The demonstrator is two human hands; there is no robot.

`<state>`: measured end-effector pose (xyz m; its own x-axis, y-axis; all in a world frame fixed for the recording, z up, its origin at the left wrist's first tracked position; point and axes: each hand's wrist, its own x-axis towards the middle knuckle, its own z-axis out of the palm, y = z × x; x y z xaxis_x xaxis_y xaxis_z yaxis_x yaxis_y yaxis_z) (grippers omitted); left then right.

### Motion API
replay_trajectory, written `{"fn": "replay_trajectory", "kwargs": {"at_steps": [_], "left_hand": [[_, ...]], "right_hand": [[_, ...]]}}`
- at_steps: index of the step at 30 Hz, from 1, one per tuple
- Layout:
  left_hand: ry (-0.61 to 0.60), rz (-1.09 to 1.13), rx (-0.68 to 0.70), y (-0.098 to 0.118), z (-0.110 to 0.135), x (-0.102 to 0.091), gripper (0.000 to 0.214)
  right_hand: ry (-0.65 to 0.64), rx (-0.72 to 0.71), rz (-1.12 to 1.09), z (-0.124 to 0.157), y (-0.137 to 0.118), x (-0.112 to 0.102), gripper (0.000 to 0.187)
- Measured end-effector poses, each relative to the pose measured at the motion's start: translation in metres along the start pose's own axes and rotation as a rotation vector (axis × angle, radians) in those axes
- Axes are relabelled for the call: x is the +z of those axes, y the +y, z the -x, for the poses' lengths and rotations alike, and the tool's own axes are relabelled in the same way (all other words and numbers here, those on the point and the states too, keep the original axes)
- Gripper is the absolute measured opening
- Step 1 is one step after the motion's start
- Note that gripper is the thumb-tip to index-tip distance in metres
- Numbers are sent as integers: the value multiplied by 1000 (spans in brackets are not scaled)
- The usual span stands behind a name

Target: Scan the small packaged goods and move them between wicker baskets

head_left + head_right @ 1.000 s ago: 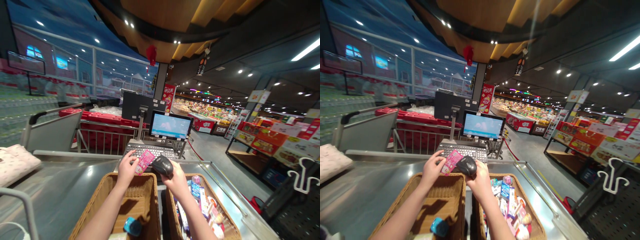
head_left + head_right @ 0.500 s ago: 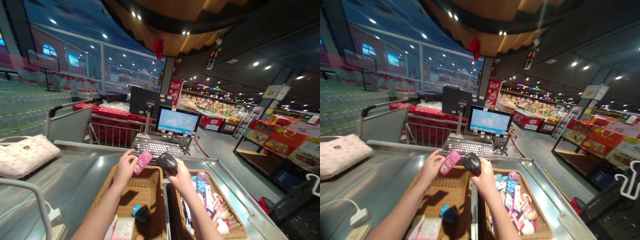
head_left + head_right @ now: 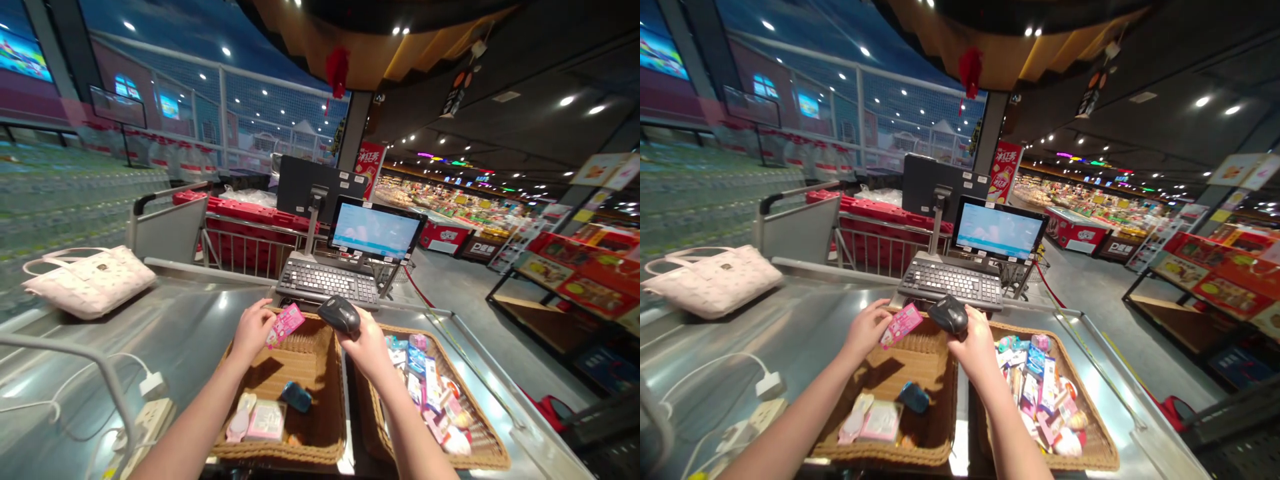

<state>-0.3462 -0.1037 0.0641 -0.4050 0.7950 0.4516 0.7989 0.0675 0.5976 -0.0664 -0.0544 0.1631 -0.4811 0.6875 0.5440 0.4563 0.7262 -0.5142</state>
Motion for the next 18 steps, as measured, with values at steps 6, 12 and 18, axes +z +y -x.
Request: {"fn": "replay_trajectory", "kwargs": {"at_steps": [6,12,18], "left_hand": [[-129,-81,45,-13,12,8,22],[-309,-145,30,-26,22,22,23],[-497,-133,-18,-41,28,46,11]], "right_hand": [[-25,3,-34,3,-1,11,34],[-38,16,-63,7,-3,22,38],[-28,35,-74,9,-3,26,43]]}}
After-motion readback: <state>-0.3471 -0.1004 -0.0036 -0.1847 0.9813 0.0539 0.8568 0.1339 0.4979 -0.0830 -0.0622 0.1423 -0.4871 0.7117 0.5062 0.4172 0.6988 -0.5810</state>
